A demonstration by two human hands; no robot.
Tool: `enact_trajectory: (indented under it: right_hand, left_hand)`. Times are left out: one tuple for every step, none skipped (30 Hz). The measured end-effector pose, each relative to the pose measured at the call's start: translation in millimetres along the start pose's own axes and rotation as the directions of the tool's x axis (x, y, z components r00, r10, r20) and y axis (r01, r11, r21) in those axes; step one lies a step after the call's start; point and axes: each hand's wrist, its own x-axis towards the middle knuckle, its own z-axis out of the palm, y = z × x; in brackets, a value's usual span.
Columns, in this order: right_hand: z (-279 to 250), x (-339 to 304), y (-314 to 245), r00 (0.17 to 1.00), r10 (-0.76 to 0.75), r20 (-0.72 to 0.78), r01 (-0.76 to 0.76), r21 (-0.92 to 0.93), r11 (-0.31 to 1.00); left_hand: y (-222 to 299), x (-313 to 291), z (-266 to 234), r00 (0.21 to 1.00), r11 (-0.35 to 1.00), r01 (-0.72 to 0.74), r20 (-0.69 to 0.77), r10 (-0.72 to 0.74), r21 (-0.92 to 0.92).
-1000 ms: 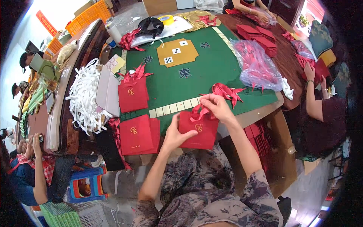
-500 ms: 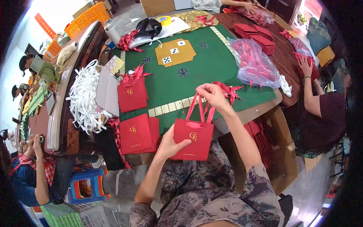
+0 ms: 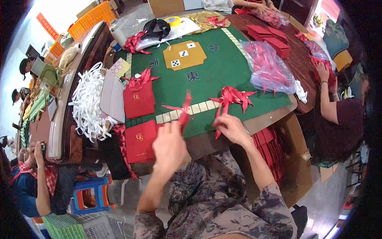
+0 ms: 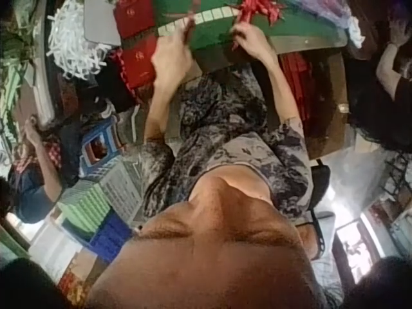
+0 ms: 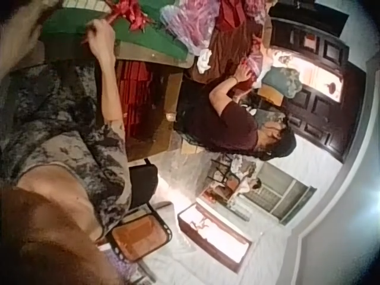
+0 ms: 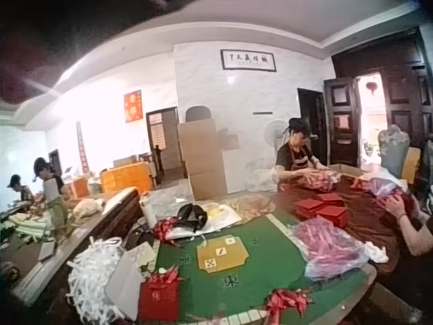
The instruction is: The person takes red gift bags from a cardboard box and places them on a table. They then pick up red ribbons from a plastic bag and thread them through the holes of the gift bags to tie them by hand.
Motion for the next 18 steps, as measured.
enact_trajectory:
  right_hand:
    - [0,-8,-2,0.999,0.023,0.048,-0.021,-0.024,0.999]
    - [0,-16,-1,0.998,0.025,0.052,-0.024,-0.023,0.999]
    - [1,-22,0,0.996,-0.001,0.085,0.010,-0.098,0.995]
    - [1,-30,-1,0.993,-0.023,0.113,0.043,-0.176,0.983]
    - [3,-33,-1,0.992,0.021,0.123,0.002,-0.185,0.983]
    - [1,-35,0,0.992,0.026,0.121,-0.003,-0.187,0.982]
    - [-4,-35,-7,0.991,0.016,0.134,0.008,-0.178,0.984]
    - [-7,-36,-9,0.989,0.005,0.146,0.020,-0.168,0.986]
    - [-6,-39,-7,0.989,0.012,0.146,0.012,-0.167,0.986]
    - [-5,-42,-3,0.993,-0.011,0.120,0.032,-0.175,0.984]
    - [-5,-43,-1,0.995,-0.039,0.096,0.056,-0.179,0.982]
    - [-5,-45,-1,0.995,-0.032,0.095,0.049,-0.179,0.983]
    - [-6,-43,-4,0.999,-0.043,0.015,0.045,-0.184,0.982]
    - [-6,-42,-8,0.997,-0.053,-0.064,0.040,-0.189,0.981]
    - [-6,-41,-13,0.997,-0.051,-0.063,0.039,-0.186,0.982]
    - [-6,-41,-19,0.994,-0.043,-0.097,0.029,-0.141,0.990]
    - [-6,-40,-25,0.991,-0.034,-0.129,0.021,-0.096,0.995]
    - [-4,-39,-33,0.991,-0.032,-0.127,0.021,-0.092,0.996]
  left_hand:
    - [9,-3,9,0.998,0.998,-0.038,0.040,0.040,-0.041]
    - [16,-5,20,0.993,0.993,-0.077,0.085,0.084,-0.088]
    - [22,-7,31,0.988,0.987,-0.099,0.103,0.112,-0.125]
    - [28,-11,41,0.982,0.978,-0.127,0.118,0.147,-0.164]
    - [31,-14,48,0.985,0.970,-0.123,0.095,0.145,-0.209]
    - [29,-15,54,0.984,0.969,-0.126,0.097,0.149,-0.212]
    - [27,-16,58,0.984,0.952,-0.117,0.097,0.149,-0.281]
    - [24,-17,63,0.984,0.931,-0.107,0.098,0.150,-0.348]
    - [20,-16,69,0.988,0.919,-0.067,0.104,0.116,-0.389]
    - [15,-11,76,0.986,0.916,-0.073,0.108,0.125,-0.395]
    - [8,-3,82,0.988,0.910,-0.103,0.061,0.139,-0.402]
    - [4,4,87,0.988,0.903,-0.134,0.013,0.152,-0.408]
    - [2,11,87,0.984,0.895,-0.154,0.013,0.175,-0.418]
    - [0,16,90,0.985,0.896,-0.151,0.017,0.174,-0.417]
    - [-4,19,95,0.968,0.890,-0.239,-0.018,0.252,-0.387]
    - [-7,22,101,0.942,0.876,-0.326,-0.050,0.330,-0.356]
    - [-9,24,106,0.931,0.870,-0.362,-0.088,0.353,-0.335]
    - [-13,21,109,0.932,0.872,-0.359,-0.084,0.352,-0.334]
